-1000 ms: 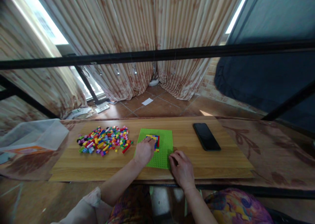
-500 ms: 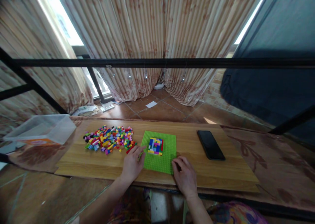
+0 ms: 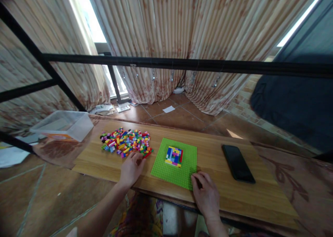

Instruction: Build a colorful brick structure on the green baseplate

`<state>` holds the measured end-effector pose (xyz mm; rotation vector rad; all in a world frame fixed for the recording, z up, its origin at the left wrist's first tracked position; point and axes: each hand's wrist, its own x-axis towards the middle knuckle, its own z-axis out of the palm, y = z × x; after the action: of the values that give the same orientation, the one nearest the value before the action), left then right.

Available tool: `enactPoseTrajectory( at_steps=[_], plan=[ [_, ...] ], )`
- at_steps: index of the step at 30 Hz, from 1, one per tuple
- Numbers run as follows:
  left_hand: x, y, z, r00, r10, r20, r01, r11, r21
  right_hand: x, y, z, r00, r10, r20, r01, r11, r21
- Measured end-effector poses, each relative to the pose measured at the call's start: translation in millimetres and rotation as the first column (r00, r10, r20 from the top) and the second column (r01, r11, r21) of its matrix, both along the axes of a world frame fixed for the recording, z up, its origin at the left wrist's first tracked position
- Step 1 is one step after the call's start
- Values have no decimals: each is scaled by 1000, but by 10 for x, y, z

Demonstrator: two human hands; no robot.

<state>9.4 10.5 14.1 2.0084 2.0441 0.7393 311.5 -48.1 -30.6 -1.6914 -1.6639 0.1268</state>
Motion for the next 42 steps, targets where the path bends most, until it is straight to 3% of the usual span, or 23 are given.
enactPoseTrajectory(
  at_steps=[5,11,18,23,28,36,42],
  plan=[
    [5,12,-5,1000,-20,-11,19,999,-43,-4,-1,17,1000,5,2,-5,1000,2],
    [29,-4,28,982,-136,135,141,989,-34,-25,3,20,1000,-14,8,14,1000,-5],
    [446,116,195,917,-330,222,335,942,19,-34,16,40,1000,-2,-7,2,1000,11],
    [775,293,267,881,-444,165,445,895,30,-42,24,31,1000,-10,-4,10,1000,11],
    [936,391,258,878,-473,69,474,880,-1,-53,25,36,1000,-20,14,20,1000,4],
    [916,408,224,878,-473,68,473,881,28,-51,28,37,1000,-10,3,10,1000,13],
    [657,352,169,888,-423,180,420,906,55,-60,18,57,1000,-8,-8,8,1000,-2]
  ],
)
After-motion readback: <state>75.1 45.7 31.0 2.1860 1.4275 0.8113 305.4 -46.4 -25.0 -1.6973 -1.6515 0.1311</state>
